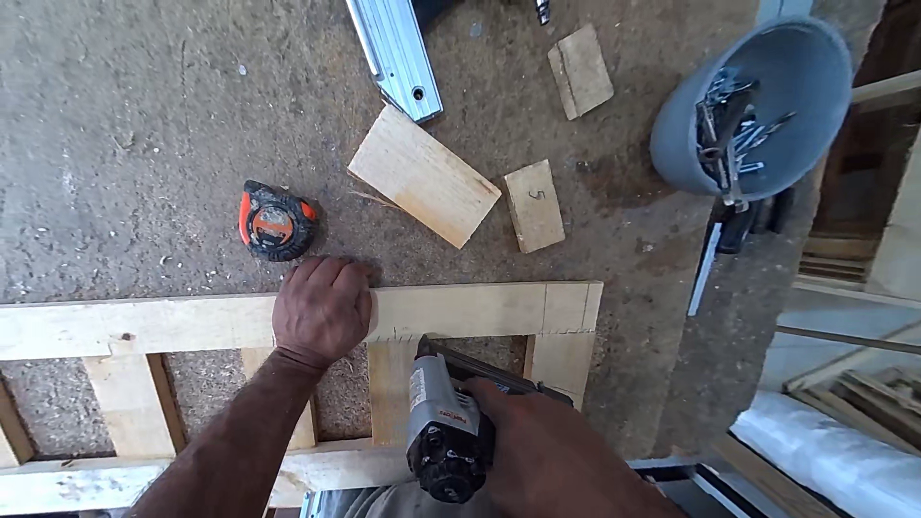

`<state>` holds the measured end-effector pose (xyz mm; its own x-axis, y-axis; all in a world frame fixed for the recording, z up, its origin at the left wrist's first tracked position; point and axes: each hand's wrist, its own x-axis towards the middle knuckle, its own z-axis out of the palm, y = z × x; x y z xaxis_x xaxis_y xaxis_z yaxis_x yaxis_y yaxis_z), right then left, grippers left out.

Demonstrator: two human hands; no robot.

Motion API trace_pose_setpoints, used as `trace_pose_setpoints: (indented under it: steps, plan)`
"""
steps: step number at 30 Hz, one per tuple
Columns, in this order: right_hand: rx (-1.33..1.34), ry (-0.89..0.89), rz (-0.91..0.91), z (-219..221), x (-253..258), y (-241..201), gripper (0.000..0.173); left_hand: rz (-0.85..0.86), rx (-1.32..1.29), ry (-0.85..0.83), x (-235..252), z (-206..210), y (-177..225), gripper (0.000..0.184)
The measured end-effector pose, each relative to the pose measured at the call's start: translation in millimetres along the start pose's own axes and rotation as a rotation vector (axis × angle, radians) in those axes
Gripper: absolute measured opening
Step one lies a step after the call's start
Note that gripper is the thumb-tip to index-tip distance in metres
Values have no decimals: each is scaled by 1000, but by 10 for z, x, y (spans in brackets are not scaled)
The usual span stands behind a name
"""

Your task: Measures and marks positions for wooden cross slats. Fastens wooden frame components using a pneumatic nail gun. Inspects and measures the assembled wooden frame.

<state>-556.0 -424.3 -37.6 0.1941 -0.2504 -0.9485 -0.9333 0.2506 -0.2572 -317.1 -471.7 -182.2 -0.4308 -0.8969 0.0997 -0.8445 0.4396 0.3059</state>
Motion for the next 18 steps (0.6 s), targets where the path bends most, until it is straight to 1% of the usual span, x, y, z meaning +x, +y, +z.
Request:
trace_pose_setpoints:
  steps: [2,4,7,10,15,18]
  plan:
    - [0,-13,6,-3,-2,8,62,0,-2,-1,-5,-1,5,31]
    - [-5,-16,21,-18,5,-15,56,-2,-3,1,9,0,1,31]
    - [6,26,2,45,9,-11,51,1,-3,-3,27,-4,-5,31]
    - [29,73,-43,184,-74,86,59,-17,3,-12,65,-22,4,31]
    - [-20,59,2,660,-452,292,76,-42,9,-9,72,-15,35,31]
    - [25,91,47,860,-594,253,76,-36,12,-13,40,-15,19,32]
